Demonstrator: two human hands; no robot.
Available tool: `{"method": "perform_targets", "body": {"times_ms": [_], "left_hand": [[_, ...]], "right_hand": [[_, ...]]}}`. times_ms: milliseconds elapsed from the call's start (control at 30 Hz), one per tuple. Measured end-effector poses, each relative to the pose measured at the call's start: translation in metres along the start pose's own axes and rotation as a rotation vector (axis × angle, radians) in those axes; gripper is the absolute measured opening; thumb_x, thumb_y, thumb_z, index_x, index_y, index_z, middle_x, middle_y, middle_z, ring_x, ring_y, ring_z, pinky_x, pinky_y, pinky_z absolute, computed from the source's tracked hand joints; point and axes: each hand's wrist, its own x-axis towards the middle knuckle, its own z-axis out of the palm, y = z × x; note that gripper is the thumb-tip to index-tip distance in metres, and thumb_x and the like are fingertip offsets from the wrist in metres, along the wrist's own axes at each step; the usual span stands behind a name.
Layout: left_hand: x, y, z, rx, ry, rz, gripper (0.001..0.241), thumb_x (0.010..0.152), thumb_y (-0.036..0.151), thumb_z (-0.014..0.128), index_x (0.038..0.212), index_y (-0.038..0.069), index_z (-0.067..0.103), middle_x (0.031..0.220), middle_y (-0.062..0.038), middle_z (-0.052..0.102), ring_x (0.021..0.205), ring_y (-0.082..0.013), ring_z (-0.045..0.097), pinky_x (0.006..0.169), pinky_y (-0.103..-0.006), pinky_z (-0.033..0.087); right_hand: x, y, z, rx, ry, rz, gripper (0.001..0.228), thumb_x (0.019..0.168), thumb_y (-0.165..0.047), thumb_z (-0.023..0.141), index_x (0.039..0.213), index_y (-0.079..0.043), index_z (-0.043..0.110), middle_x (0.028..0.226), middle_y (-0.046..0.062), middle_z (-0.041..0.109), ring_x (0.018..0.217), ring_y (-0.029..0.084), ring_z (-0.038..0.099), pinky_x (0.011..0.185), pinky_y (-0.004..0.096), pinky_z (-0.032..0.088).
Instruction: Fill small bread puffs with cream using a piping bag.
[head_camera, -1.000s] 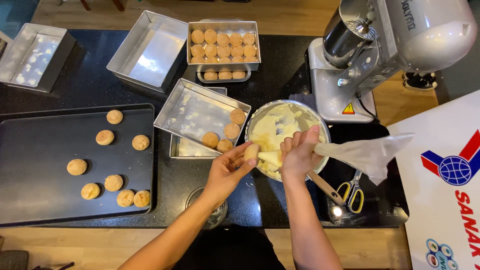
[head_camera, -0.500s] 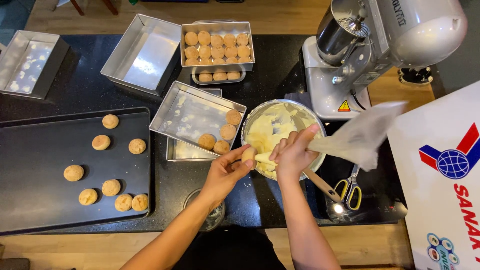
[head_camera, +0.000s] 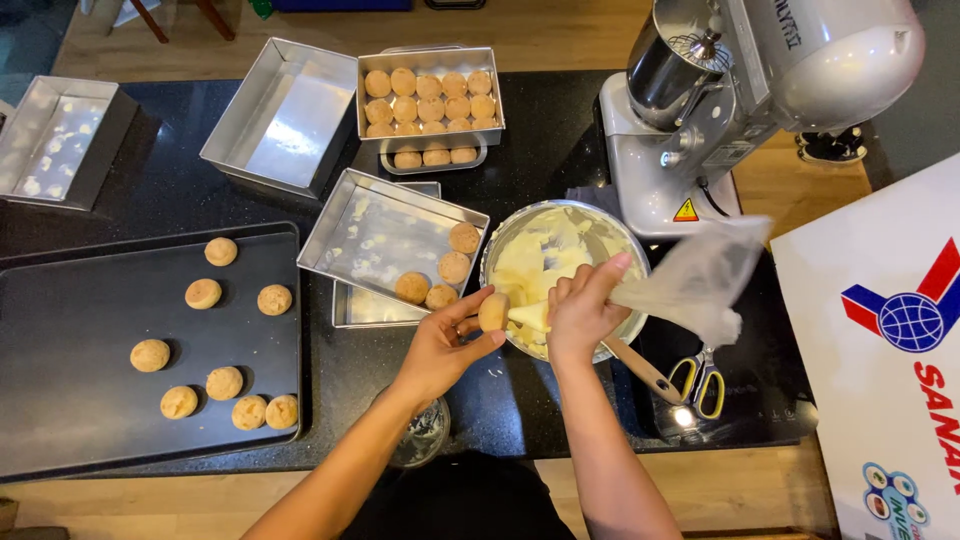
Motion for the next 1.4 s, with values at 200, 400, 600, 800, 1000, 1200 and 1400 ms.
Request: {"method": "perform_targets", "body": {"times_ms": [200, 400, 600, 800, 1000, 1200, 1400], "left_hand": [[0.009, -0.009, -0.006, 0.035, -0.021, 0.018, 0.064, 0.085, 0.001, 0.077, 0.145, -0.001, 0.054, 0.123, -0.006, 0.072, 0.105, -0.0107, 0.067, 0.093, -0.0262, 0.056], [0.02, -0.011, -0.015, -0.043, -0.084, -0.02, 0.056, 0.088, 0.004, 0.078, 0.141, -0.001, 0.061, 0.118, -0.008, 0.073, 0.101, -0.0124, 0.069, 0.092, -0.0257, 0.055], [0.026, 0.012, 0.006, 0.404, -0.121, 0.101, 0.056, 0.08, 0.011, 0.085, 0.132, 0.003, 0.066, 0.114, -0.01, 0.073, 0.097, -0.0156, 0.071, 0.086, -0.029, 0.059], [0.04, -0.003, 0.027, 1.134, -0.354, 0.52, 0.055, 0.069, 0.012, 0.082, 0.122, 0.002, 0.069, 0.114, -0.016, 0.067, 0.108, -0.0358, 0.064, 0.094, -0.0428, 0.053], [0.033, -0.004, 0.035, 1.354, -0.48, 0.643, 0.052, 0.06, 0.016, 0.082, 0.11, 0.002, 0.071, 0.107, -0.015, 0.066, 0.109, -0.0347, 0.061, 0.099, -0.0449, 0.047], [0.05, 0.032, -0.025, 1.217, -0.248, 0.518, 0.041, 0.063, 0.022, 0.085, 0.101, 0.009, 0.076, 0.101, -0.012, 0.073, 0.1, -0.0337, 0.067, 0.09, -0.0445, 0.052], [0.113, 0.0, -0.115, 1.311, 0.346, 0.382, 0.048, 0.066, 0.027, 0.09, 0.109, 0.009, 0.077, 0.102, -0.02, 0.071, 0.095, -0.0391, 0.067, 0.084, -0.0477, 0.055]], "right_hand": [[0.003, -0.009, -0.005, 0.066, 0.07, 0.024, 0.059, 0.103, -0.05, 0.055, 0.066, -0.015, 0.026, 0.049, -0.002, 0.025, 0.037, 0.01, 0.021, 0.033, 0.03, 0.018], [0.018, -0.024, -0.026, 0.197, 0.129, 0.013, 0.058, 0.104, -0.05, 0.053, 0.065, -0.015, 0.028, 0.05, 0.0, 0.028, 0.037, 0.013, 0.024, 0.034, 0.031, 0.021], [0.037, -0.035, -0.06, 0.295, 0.15, -0.114, 0.062, 0.106, -0.048, 0.053, 0.062, -0.016, 0.023, 0.05, 0.0, 0.027, 0.037, 0.013, 0.022, 0.034, 0.031, 0.022], [0.034, -0.046, -0.074, 0.317, 0.182, -0.149, 0.06, 0.106, -0.044, 0.054, 0.063, -0.016, 0.023, 0.05, 0.0, 0.026, 0.037, 0.013, 0.022, 0.033, 0.031, 0.023], [0.029, -0.05, -0.083, 0.314, 0.186, -0.138, 0.062, 0.107, -0.044, 0.055, 0.061, -0.016, 0.023, 0.049, 0.0, 0.026, 0.037, 0.013, 0.021, 0.033, 0.03, 0.022], [0.025, -0.056, -0.094, 0.307, 0.13, -0.148, 0.058, 0.11, -0.043, 0.053, 0.066, -0.016, 0.027, 0.053, 0.0, 0.029, 0.04, 0.013, 0.023, 0.037, 0.03, 0.023], [0.014, -0.058, -0.078, 0.231, 0.064, -0.17, 0.059, 0.11, -0.043, 0.053, 0.065, -0.016, 0.026, 0.052, 0.0, 0.028, 0.041, 0.014, 0.023, 0.038, 0.03, 0.024]]}}
